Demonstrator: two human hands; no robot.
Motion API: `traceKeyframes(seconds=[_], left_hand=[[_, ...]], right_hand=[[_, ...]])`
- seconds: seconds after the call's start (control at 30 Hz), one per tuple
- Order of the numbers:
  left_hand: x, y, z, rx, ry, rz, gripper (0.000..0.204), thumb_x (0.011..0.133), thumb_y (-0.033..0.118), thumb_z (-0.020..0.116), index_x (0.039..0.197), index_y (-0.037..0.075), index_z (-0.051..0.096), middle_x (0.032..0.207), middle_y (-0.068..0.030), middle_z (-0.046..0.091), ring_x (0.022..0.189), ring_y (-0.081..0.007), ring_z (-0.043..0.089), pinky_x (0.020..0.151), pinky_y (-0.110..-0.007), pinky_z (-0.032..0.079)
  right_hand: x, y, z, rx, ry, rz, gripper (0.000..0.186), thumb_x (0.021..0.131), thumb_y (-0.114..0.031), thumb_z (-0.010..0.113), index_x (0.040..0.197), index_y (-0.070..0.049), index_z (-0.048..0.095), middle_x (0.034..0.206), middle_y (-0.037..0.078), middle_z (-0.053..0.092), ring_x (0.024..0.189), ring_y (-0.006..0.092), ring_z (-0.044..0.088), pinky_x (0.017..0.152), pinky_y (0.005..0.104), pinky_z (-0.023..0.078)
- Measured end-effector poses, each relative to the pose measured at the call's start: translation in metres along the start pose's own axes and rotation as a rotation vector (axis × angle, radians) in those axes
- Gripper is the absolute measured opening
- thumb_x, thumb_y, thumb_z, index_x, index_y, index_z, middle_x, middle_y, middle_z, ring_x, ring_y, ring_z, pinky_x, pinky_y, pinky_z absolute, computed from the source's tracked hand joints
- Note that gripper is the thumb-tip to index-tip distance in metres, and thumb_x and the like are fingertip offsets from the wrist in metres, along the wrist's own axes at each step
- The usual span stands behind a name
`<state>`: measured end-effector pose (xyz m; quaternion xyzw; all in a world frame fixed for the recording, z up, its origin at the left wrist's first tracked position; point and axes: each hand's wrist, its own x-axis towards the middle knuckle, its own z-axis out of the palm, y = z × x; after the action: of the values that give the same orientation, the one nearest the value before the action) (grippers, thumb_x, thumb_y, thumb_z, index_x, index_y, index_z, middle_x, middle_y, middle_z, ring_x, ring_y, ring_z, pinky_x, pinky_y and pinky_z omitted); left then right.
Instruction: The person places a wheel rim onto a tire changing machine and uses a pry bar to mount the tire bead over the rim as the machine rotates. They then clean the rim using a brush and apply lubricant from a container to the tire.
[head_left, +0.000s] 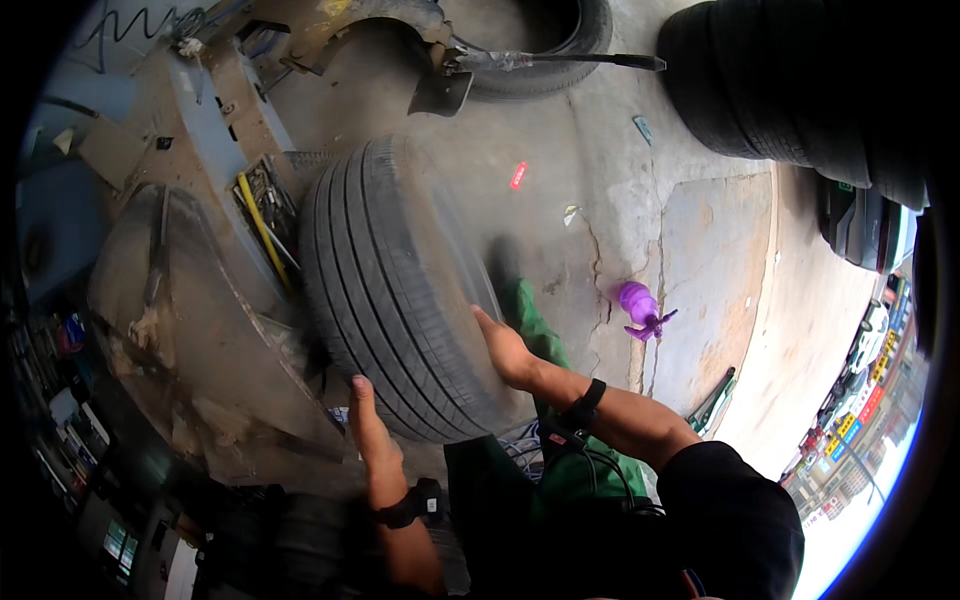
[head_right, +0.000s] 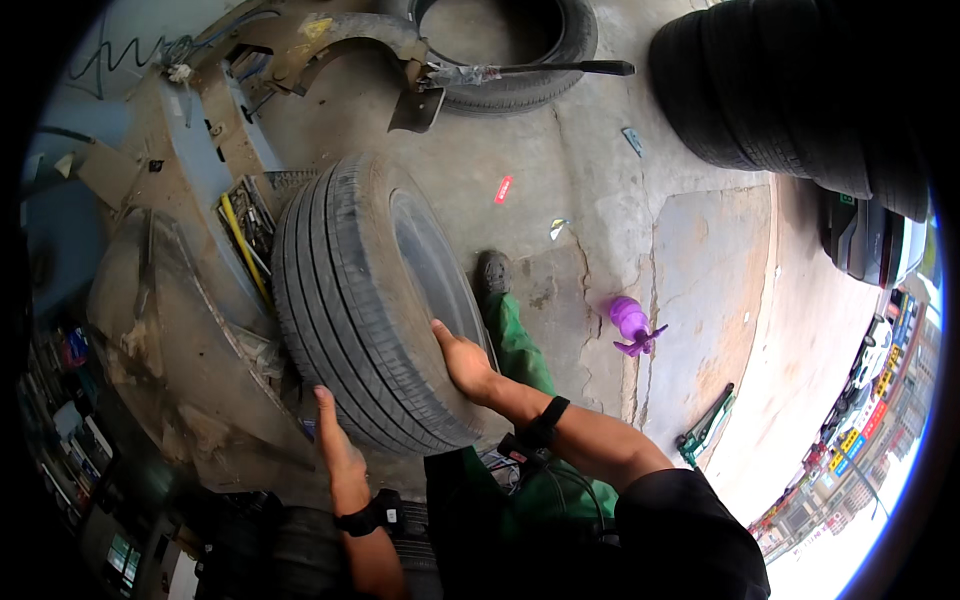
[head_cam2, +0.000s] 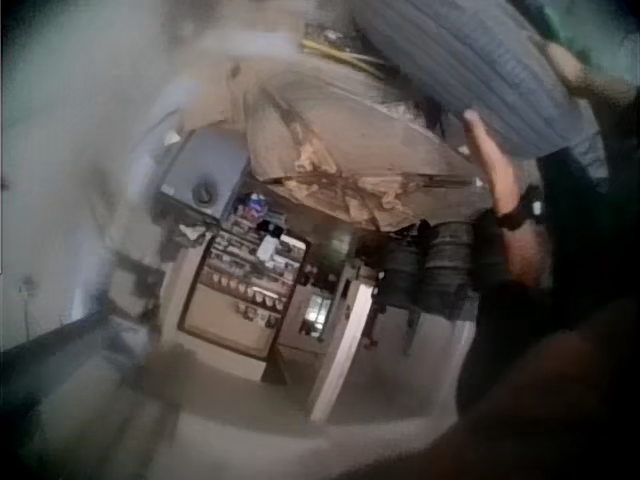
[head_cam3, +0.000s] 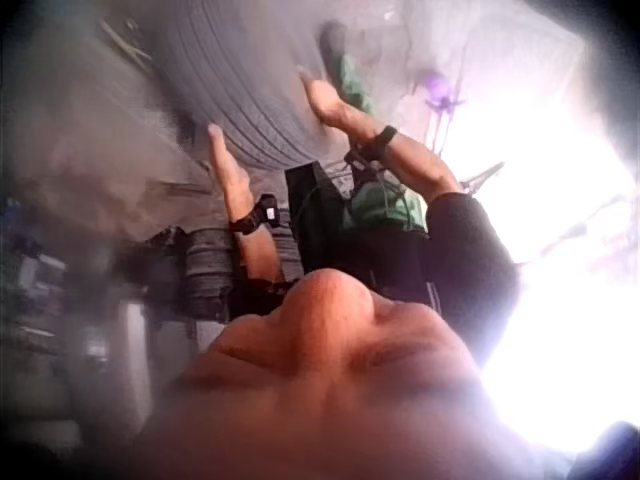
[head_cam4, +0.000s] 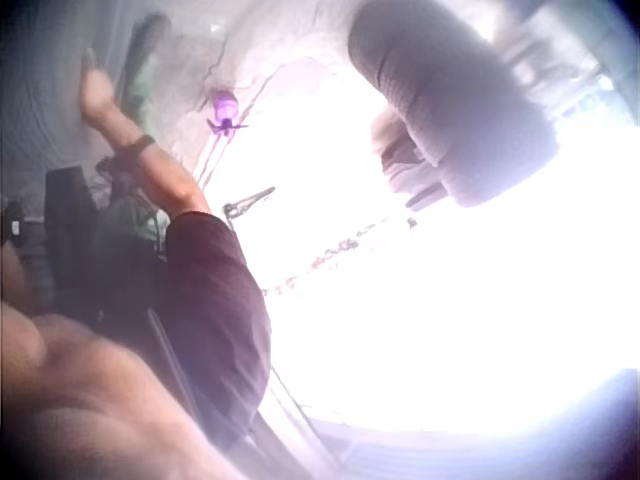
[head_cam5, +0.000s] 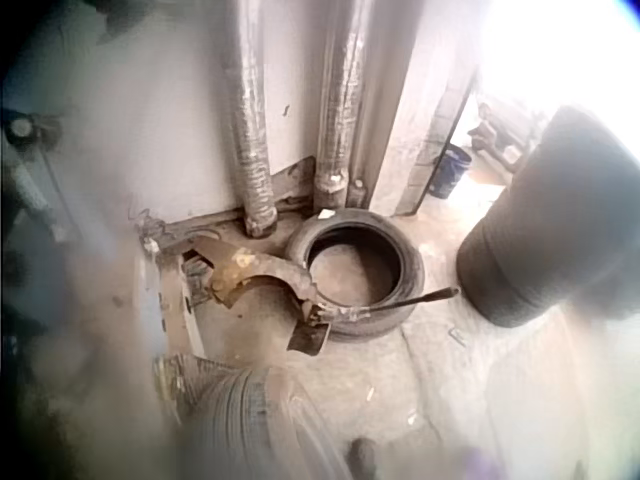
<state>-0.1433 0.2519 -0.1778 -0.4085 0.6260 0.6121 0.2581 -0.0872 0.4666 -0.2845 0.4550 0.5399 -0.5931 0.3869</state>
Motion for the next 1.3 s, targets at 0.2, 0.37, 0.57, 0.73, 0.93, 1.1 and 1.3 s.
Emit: traceKeyframes(seconds=[0.2, 0.37, 0.57, 0.73, 0.93, 1.1, 1.3], left_hand=[[0.043, 0.028, 0.065, 0.414, -0.044, 0.264, 0.079, 0.102, 0.05, 0.059, 0.155, -0.005, 0.035, 0.156, -0.0203, 0.043, 0.144, -0.0303, 0.041, 0.12, -0.04, 0.03], [0.017, -0.07, 0.002, 0.397, 0.108, 0.148, 0.094, 0.1, 0.058, 0.058, 0.159, -0.006, 0.024, 0.161, -0.024, 0.034, 0.147, -0.033, 0.036, 0.122, -0.042, 0.026], [0.03, -0.053, 0.021, 0.434, 0.195, 0.254, 0.104, 0.099, 0.063, 0.056, 0.159, -0.01, 0.013, 0.165, -0.0286, 0.022, 0.15, -0.0379, 0.031, 0.122, -0.044, 0.028], [0.051, 0.001, 0.063, 0.541, 0.308, 0.29, 0.089, 0.104, 0.057, 0.048, 0.157, -0.01, 0.022, 0.162, -0.0305, 0.026, 0.148, -0.04, 0.034, 0.12, -0.047, 0.031], [0.098, 0.059, 0.114, 1.221, 0.45, 0.939, 0.063, 0.106, 0.036, 0.048, 0.15, -0.008, 0.038, 0.152, -0.0332, 0.041, 0.139, -0.0461, 0.045, 0.114, -0.053, 0.036], [0.097, 0.094, 0.148, 1.324, 0.159, 1.368, 0.051, 0.103, 0.025, 0.048, 0.146, -0.003, 0.049, 0.149, -0.0249, 0.05, 0.136, -0.0429, 0.05, 0.114, -0.052, 0.037], [0.103, 0.093, 0.143, 1.281, 0.167, 1.358, 0.051, 0.097, 0.019, 0.049, 0.144, 0.001, 0.053, 0.147, -0.0198, 0.054, 0.137, -0.0391, 0.05, 0.115, -0.051, 0.036]], right_hand=[[0.042, -0.071, -0.041, 0.115, -0.081, -0.014, 0.074, 0.107, -0.055, 0.032, 0.138, 0.007, 0.058, 0.138, 0.027, 0.061, 0.13, 0.0375, 0.058, 0.11, 0.0418, 0.041], [0.014, -0.013, -0.032, 0.033, -0.053, -0.259, 0.057, 0.107, -0.05, 0.043, 0.138, -0.005, 0.061, 0.133, 0.023, 0.065, 0.129, 0.0382, 0.058, 0.109, 0.0407, 0.042], [0.017, 0.013, -0.038, -0.163, -0.156, -0.301, 0.058, 0.106, -0.057, 0.043, 0.134, -0.01, 0.062, 0.123, 0.023, 0.068, 0.119, 0.0418, 0.062, 0.102, 0.0448, 0.047], [0.023, -0.029, -0.045, -0.152, -0.139, -0.363, 0.055, 0.105, -0.056, 0.046, 0.127, -0.009, 0.066, 0.114, 0.026, 0.07, 0.112, 0.0447, 0.064, 0.098, 0.0468, 0.05], [0.031, -0.086, -0.151, 0.021, 0.45, -0.43, 0.05, 0.101, -0.042, 0.062, 0.13, -0.001, 0.062, 0.121, 0.024, 0.07, 0.115, 0.0368, 0.068, 0.1, 0.0419, 0.052], [0.046, -0.201, -0.346, 0.547, 0.776, -0.988, 0.06, 0.095, -0.036, 0.069, 0.136, 0.005, 0.056, 0.128, 0.017, 0.064, 0.116, 0.0253, 0.063, 0.099, 0.0376, 0.05], [0.056, -0.291, -0.367, 0.576, 0.434, -1.017, 0.023, 0.099, -0.023, 0.064, 0.1, -0.001, 0.068, 0.09, 0.008, 0.07, 0.081, 0.0159, 0.067, 0.071, 0.0257, 0.05]])
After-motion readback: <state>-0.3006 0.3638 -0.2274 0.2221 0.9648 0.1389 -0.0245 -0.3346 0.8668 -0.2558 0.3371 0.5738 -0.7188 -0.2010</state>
